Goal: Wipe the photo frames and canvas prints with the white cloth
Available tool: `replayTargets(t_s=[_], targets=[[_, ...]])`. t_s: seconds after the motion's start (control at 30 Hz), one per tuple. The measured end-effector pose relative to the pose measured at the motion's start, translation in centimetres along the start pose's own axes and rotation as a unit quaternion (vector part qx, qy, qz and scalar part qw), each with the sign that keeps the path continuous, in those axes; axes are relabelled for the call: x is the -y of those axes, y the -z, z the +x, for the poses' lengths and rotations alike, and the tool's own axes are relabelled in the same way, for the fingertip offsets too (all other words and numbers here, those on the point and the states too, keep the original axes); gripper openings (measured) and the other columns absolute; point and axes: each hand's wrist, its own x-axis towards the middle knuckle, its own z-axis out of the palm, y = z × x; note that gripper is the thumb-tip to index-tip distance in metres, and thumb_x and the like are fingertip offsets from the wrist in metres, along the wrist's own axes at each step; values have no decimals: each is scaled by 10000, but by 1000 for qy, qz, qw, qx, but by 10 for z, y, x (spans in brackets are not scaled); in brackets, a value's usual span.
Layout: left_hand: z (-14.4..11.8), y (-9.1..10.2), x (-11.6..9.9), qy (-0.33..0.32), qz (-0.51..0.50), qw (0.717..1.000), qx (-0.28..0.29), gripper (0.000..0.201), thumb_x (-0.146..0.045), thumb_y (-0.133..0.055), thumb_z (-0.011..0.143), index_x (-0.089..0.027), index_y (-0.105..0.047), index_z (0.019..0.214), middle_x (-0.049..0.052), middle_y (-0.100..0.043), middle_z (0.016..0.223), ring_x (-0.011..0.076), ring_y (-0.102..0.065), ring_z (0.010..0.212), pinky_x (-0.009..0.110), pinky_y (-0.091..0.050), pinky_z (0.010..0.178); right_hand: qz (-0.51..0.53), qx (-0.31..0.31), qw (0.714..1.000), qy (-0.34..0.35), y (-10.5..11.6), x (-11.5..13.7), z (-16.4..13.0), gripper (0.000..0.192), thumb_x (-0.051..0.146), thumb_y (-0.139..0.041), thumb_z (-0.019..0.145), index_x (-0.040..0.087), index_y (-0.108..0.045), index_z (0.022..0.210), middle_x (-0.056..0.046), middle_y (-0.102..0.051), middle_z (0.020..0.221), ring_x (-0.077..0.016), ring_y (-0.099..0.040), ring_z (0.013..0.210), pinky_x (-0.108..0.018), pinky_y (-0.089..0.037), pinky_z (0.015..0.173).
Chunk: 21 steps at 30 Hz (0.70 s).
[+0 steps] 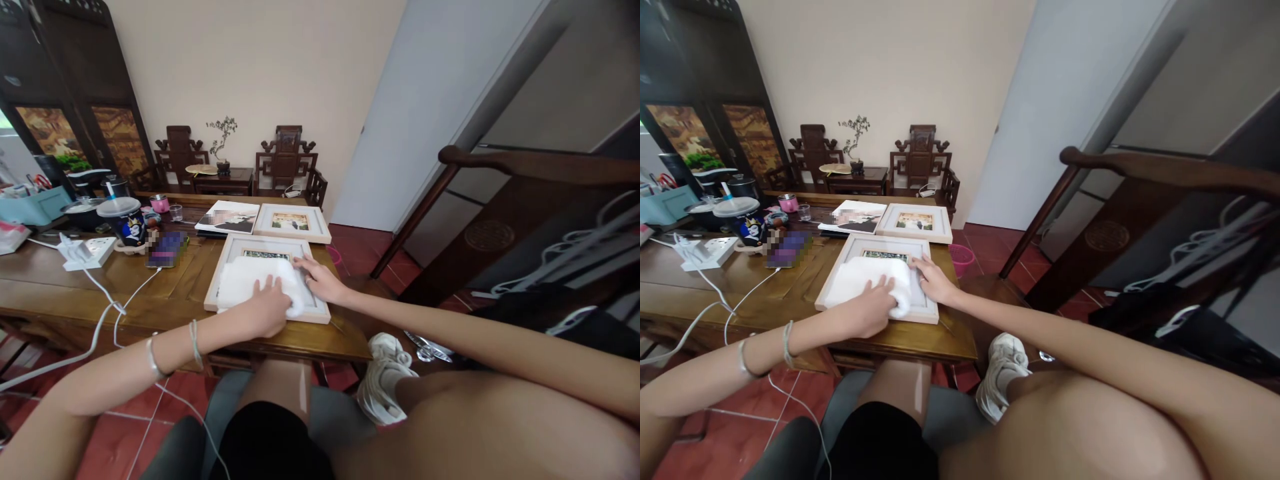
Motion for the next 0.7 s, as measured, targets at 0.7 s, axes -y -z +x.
replayTargets(t_s=[0.7], targets=[[72,-17,123,62,109,973,-195,438,-1,-437,802,-35,-656,1179,242,-395,1529,320,-321,1460,456,-248,1197,4,1,1000,2,1,0,2,639,-17,-440,678,214,-650,1236,-72,-540,1466,-234,-283,1485,-523,-190,1232]])
